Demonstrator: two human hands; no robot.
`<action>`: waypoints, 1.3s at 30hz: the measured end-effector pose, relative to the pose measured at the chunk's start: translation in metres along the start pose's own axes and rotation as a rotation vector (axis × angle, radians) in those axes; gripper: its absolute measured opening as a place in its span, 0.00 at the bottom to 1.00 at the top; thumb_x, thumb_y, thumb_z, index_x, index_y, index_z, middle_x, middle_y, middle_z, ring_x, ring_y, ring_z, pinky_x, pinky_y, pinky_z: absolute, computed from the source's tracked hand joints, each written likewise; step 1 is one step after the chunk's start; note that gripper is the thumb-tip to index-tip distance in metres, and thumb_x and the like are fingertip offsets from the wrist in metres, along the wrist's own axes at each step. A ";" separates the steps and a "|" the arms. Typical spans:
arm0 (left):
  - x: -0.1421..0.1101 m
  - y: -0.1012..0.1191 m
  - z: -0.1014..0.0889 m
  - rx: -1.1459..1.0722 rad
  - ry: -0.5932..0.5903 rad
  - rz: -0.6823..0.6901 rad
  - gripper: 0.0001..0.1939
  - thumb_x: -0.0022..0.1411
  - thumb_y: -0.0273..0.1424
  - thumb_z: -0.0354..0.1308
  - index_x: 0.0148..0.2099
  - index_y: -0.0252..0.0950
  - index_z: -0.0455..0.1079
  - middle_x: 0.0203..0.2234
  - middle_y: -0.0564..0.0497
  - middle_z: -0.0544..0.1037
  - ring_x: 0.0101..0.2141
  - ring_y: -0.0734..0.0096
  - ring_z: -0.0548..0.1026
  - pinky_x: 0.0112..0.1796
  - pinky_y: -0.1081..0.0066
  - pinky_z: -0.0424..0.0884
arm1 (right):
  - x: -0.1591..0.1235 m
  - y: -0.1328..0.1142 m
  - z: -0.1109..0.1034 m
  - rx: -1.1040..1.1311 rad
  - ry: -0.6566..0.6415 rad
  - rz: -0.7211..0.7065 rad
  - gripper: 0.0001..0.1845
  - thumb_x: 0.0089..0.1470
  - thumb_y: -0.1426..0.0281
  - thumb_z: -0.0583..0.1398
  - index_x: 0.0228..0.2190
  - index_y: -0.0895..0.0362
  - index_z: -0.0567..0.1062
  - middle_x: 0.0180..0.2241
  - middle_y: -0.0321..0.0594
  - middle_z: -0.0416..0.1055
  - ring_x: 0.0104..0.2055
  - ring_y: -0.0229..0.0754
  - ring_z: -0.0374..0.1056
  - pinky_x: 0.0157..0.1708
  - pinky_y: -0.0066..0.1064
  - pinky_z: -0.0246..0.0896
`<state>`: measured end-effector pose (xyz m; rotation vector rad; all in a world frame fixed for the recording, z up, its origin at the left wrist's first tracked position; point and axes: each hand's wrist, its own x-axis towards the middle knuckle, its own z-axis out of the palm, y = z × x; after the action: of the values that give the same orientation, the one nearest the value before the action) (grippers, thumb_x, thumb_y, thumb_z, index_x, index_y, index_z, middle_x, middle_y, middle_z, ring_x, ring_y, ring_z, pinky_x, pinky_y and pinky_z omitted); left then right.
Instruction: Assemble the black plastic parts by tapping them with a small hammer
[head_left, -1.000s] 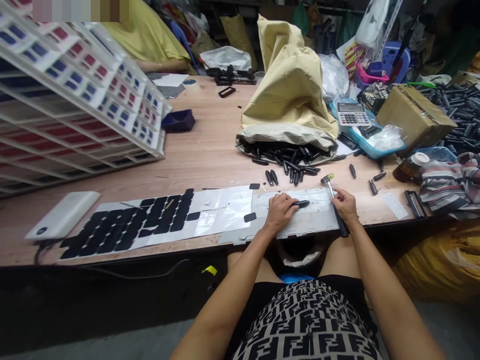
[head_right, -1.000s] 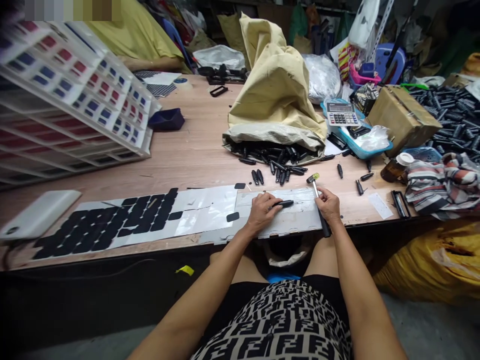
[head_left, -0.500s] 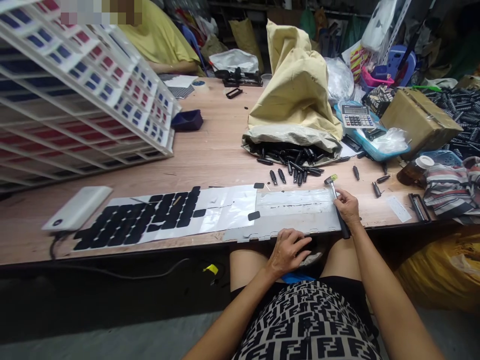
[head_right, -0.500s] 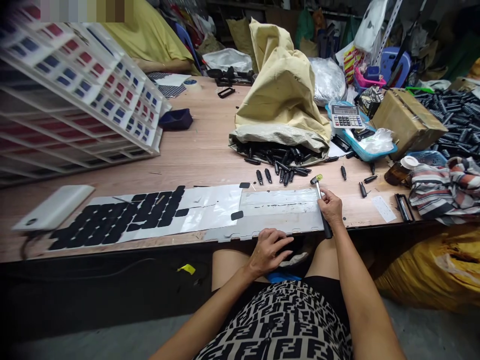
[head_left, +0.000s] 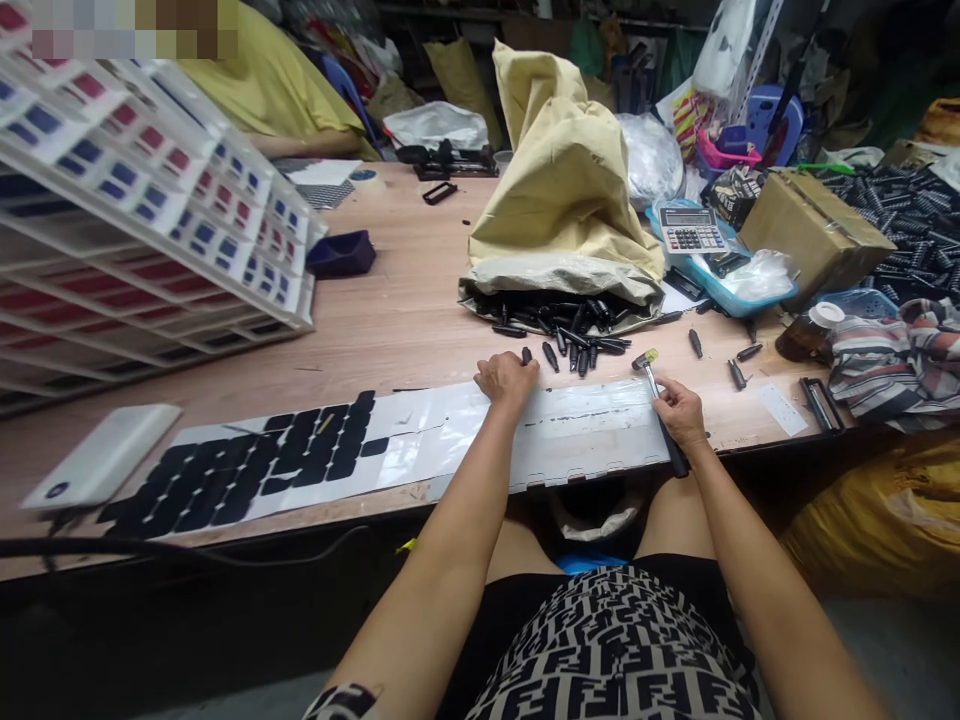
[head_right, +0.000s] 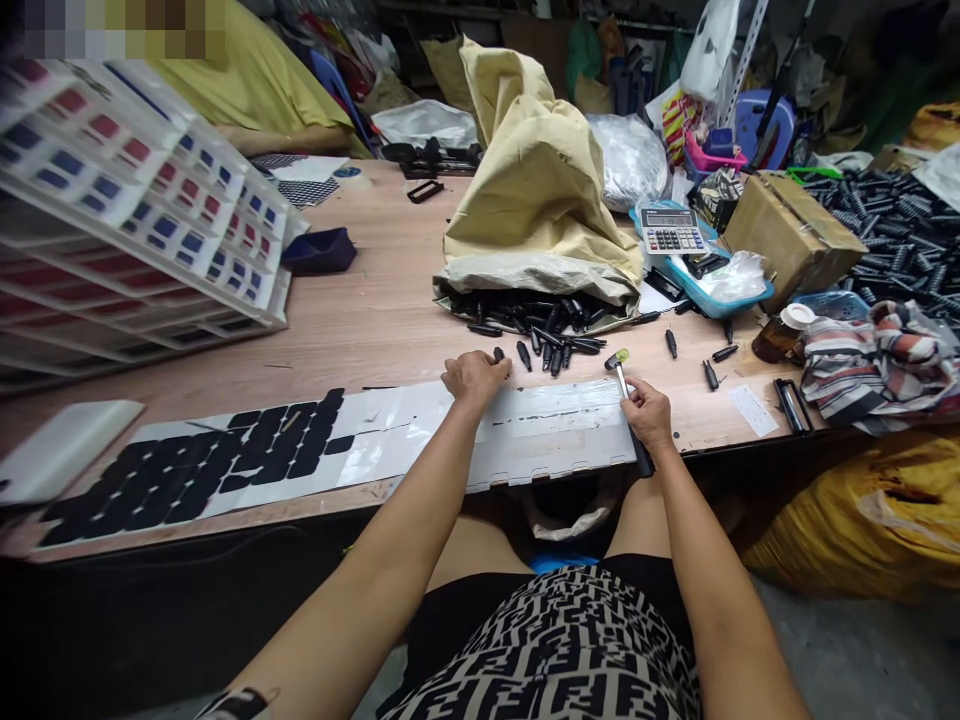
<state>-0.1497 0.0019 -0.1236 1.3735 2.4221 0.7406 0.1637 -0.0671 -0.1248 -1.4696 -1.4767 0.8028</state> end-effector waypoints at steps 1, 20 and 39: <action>0.000 -0.001 0.001 0.016 -0.017 -0.002 0.09 0.54 0.37 0.65 0.28 0.38 0.72 0.35 0.37 0.78 0.50 0.37 0.67 0.49 0.44 0.64 | 0.000 0.000 0.000 -0.002 -0.001 -0.002 0.26 0.45 0.65 0.60 0.46 0.61 0.81 0.23 0.30 0.62 0.24 0.34 0.58 0.27 0.26 0.57; -0.099 -0.008 0.010 -0.217 -0.276 0.516 0.08 0.60 0.33 0.66 0.43 0.43 0.78 0.39 0.50 0.79 0.46 0.58 0.71 0.48 0.58 0.64 | 0.001 -0.001 0.000 -0.039 0.015 -0.012 0.27 0.44 0.65 0.60 0.46 0.61 0.81 0.24 0.31 0.63 0.24 0.34 0.57 0.27 0.27 0.58; -0.096 -0.004 0.009 -0.258 -0.304 0.439 0.09 0.57 0.32 0.69 0.41 0.44 0.78 0.40 0.54 0.80 0.46 0.59 0.71 0.50 0.60 0.63 | -0.050 -0.054 0.031 -0.097 -0.241 -0.235 0.24 0.50 0.69 0.60 0.48 0.58 0.81 0.24 0.32 0.67 0.23 0.33 0.59 0.26 0.26 0.60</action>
<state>-0.0983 -0.0790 -0.1361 1.7770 1.7479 0.8339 0.1086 -0.1170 -0.0961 -1.2712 -1.8537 0.7925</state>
